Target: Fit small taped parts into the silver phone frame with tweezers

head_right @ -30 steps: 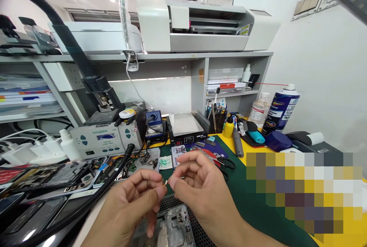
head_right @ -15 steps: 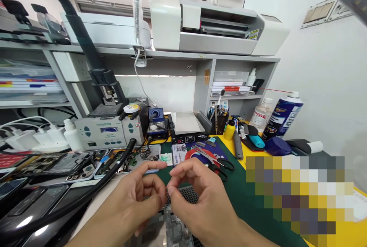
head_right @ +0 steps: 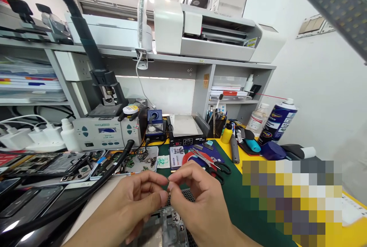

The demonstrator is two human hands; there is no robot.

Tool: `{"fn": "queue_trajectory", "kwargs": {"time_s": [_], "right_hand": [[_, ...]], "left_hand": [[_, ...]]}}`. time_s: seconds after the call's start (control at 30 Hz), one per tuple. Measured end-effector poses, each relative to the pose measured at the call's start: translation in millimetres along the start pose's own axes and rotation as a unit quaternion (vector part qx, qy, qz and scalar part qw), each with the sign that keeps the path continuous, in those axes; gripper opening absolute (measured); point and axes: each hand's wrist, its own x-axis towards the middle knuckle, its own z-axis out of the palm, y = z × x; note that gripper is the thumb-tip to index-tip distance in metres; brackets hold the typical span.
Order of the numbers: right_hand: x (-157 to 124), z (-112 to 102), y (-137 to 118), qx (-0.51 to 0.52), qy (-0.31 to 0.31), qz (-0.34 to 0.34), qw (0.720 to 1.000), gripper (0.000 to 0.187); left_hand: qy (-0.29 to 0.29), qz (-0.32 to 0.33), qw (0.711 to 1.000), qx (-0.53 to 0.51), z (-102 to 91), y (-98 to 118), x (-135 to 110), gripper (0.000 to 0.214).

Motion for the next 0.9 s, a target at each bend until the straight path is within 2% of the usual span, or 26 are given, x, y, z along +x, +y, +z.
{"fn": "queue_trajectory", "kwargs": {"time_s": [0.1, 0.23, 0.37, 0.5, 0.67, 0.9], "right_hand": [[0, 1, 2, 0.017, 0.024, -0.006, 1.000, 0.008], [0, 2, 4, 0.031, 0.043, 0.008, 0.999, 0.005], [-2, 4, 2, 0.039, 0.067, 0.011, 0.997, 0.007], [-3, 5, 1, 0.039, 0.082, 0.019, 0.996, 0.011], [-6, 3, 5, 0.024, 0.044, 0.030, 0.998, 0.007], [-3, -6, -3, 0.024, -0.052, 0.007, 0.998, 0.017]], "left_hand": [[-0.017, -0.033, 0.999, 0.014, 1.0, 0, -1, 0.020], [-0.039, -0.048, 0.998, -0.015, 0.9, -5, 3, 0.025], [-0.035, -0.043, 0.997, -0.047, 0.8, -10, 7, 0.029], [-0.024, -0.019, 0.998, -0.059, 2.2, -13, 8, 0.024], [0.010, 0.003, 0.999, -0.038, 2.1, -14, 9, 0.018], [0.006, 0.026, 0.999, 0.036, -0.4, -5, 6, 0.015]]}}
